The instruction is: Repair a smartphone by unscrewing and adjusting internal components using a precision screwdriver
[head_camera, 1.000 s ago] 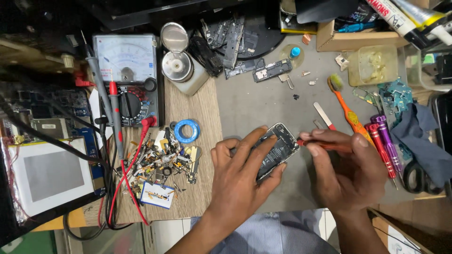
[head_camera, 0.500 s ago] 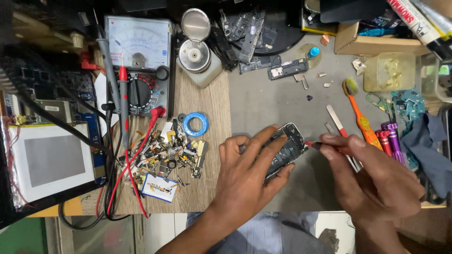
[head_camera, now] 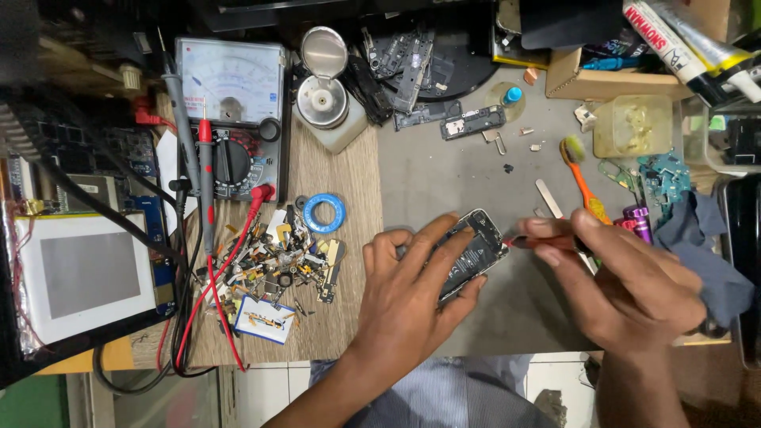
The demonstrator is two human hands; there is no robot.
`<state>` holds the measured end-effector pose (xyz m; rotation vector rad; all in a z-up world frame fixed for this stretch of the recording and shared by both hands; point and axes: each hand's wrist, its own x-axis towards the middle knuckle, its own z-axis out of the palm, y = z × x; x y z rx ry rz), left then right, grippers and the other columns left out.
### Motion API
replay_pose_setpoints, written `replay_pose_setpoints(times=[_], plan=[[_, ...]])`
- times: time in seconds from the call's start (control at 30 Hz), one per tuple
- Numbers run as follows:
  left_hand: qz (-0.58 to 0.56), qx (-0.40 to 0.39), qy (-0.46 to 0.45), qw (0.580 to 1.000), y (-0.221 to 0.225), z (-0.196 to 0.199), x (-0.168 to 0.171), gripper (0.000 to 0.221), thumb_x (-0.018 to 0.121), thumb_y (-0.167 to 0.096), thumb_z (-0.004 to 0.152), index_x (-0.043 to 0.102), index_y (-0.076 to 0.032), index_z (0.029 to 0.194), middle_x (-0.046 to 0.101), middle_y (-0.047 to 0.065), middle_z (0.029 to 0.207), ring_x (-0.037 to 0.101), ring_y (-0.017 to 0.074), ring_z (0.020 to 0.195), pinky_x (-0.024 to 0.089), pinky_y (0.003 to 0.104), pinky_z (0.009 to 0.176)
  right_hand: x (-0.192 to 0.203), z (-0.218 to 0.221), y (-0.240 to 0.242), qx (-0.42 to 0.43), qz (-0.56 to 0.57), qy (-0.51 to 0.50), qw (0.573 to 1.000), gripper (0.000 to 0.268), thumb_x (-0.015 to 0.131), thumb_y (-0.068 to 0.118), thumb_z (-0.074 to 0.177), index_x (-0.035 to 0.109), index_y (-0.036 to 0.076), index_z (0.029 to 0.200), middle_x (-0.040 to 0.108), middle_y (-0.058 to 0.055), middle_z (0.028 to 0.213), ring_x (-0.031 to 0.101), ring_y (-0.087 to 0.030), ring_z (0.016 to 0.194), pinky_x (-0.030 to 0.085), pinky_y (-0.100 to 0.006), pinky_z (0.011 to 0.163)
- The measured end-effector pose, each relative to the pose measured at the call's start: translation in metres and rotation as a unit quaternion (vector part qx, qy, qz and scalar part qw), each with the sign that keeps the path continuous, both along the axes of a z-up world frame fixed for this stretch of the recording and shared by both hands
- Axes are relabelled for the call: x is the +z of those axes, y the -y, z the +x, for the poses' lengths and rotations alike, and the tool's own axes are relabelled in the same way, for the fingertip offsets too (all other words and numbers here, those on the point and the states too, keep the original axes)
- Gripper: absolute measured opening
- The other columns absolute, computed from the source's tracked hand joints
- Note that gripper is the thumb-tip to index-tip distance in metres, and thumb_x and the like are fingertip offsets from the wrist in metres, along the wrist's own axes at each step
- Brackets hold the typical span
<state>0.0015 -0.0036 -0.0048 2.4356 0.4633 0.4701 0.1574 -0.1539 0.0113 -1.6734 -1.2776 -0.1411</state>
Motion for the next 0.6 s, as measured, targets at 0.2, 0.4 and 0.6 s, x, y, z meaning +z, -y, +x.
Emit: replay_pose_setpoints(times=[0.2,0.4,0.6], plan=[[-0.008,0.002,0.001,1.000,0.000,0.000,0.002,0.044,0.072,-0.037,0.095,0.063,-0.017,0.133,0.058,-0.003,0.144,0.050,0.0293,0.102,0.042,0.042,0.092,-0.010,0.009,-0.004,0.071,0.008,0.006,0.997,0.037,0.080,0.001,0.087,0.057,-0.004,0.117,0.066,-0.036,0.111,0.077,-0.045,0.100,0.068,-0.047,0.089],[-0.018,0.002,0.003,1.000,0.000,0.001,0.000,0.045,0.073,-0.035,0.094,0.062,-0.017,0.133,0.058,-0.003,0.145,0.049,0.0298,0.101,0.042,0.043,0.091,-0.026,0.000,0.007,0.013,0.032,-0.114,0.993,0.074,0.066,-0.020,0.097,0.038,0.010,0.159,0.065,-0.040,0.110,0.075,-0.042,0.106,0.072,-0.042,0.087],[-0.016,0.012,0.018,1.000,0.001,0.001,0.000,0.043,0.073,-0.036,0.095,0.064,-0.017,0.132,0.059,-0.004,0.144,0.051,0.0285,0.102,0.042,0.041,0.093,-0.025,0.008,0.006,0.009,0.055,-0.034,0.998,0.051,0.087,-0.007,0.085,0.057,0.003,0.124,0.060,-0.023,0.107,0.072,-0.030,0.093,0.066,-0.044,0.092]])
